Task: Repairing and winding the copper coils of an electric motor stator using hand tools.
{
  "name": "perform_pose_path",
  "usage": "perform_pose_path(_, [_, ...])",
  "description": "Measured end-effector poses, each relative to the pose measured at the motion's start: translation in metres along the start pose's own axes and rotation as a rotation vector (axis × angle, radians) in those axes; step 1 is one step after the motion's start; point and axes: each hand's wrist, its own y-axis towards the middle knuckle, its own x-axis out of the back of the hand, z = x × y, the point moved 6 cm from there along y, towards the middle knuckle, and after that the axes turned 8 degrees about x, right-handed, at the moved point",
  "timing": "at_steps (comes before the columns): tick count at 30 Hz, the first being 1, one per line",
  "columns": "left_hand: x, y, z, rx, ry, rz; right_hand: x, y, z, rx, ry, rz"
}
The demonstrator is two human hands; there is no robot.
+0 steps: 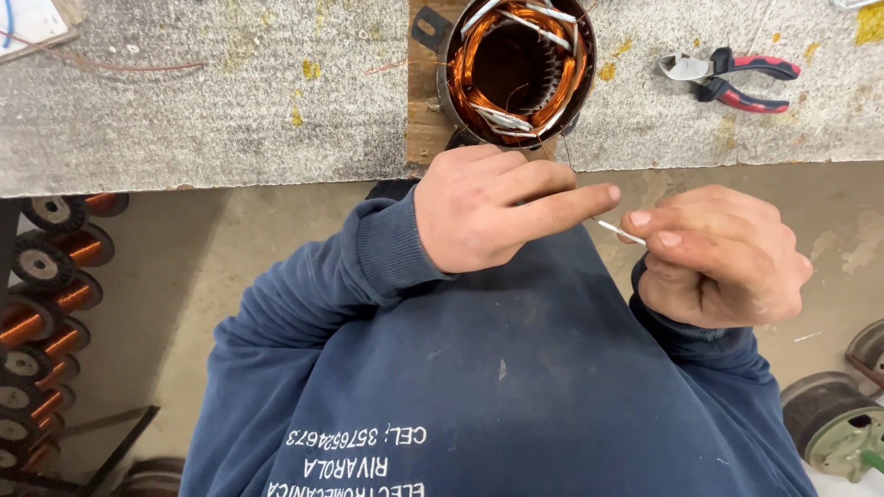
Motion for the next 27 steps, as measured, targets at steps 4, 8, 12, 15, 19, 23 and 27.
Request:
perform_pose_path(4, [-0.0007, 0.0001, 0.0004, 0.004, 0.002, 0.008, -0.0006, -0.0002, 0.0006, 0.008, 0.012, 0.025])
perform_pose_path(8, [-0.0011, -0.0008, 0.0013, 0.004, -0.001, 0.006, -0.0029, -0.0006, 0.0007, -0.006, 0.008, 0.057])
perform_pose_path(12, [0.0005, 0.0002, 0.0014, 0.003, 0.004, 0.003, -0.0044, -0.0007, -0.0023, 0.003, 0.006, 0.045])
perform_pose_path(15, [0.0005, -0.0001, 0.0020, 0.007, 0.012, -0.003, -0.0042, -0.0029, -0.0030, 0.058, 0.017, 0.017])
perform_pose_path(19, [-0.0002, -0.0001, 0.0031, 0.006, 0.007, -0.012, -0.0016, -0.0050, -0.0043, 0.053, 0.020, -0.037])
perform_pose_path(23, [0.0001, 0.0009, 0.0031, 0.006, -0.006, -0.015, -0.0021, -0.0044, -0.0045, 0.045, 0.010, -0.034])
perform_pose_path(27, [0.0001, 0.0010, 0.0035, 0.006, -0.016, -0.016, -0.0024, -0.0042, -0.0060, 0.047, 0.032, -0.032])
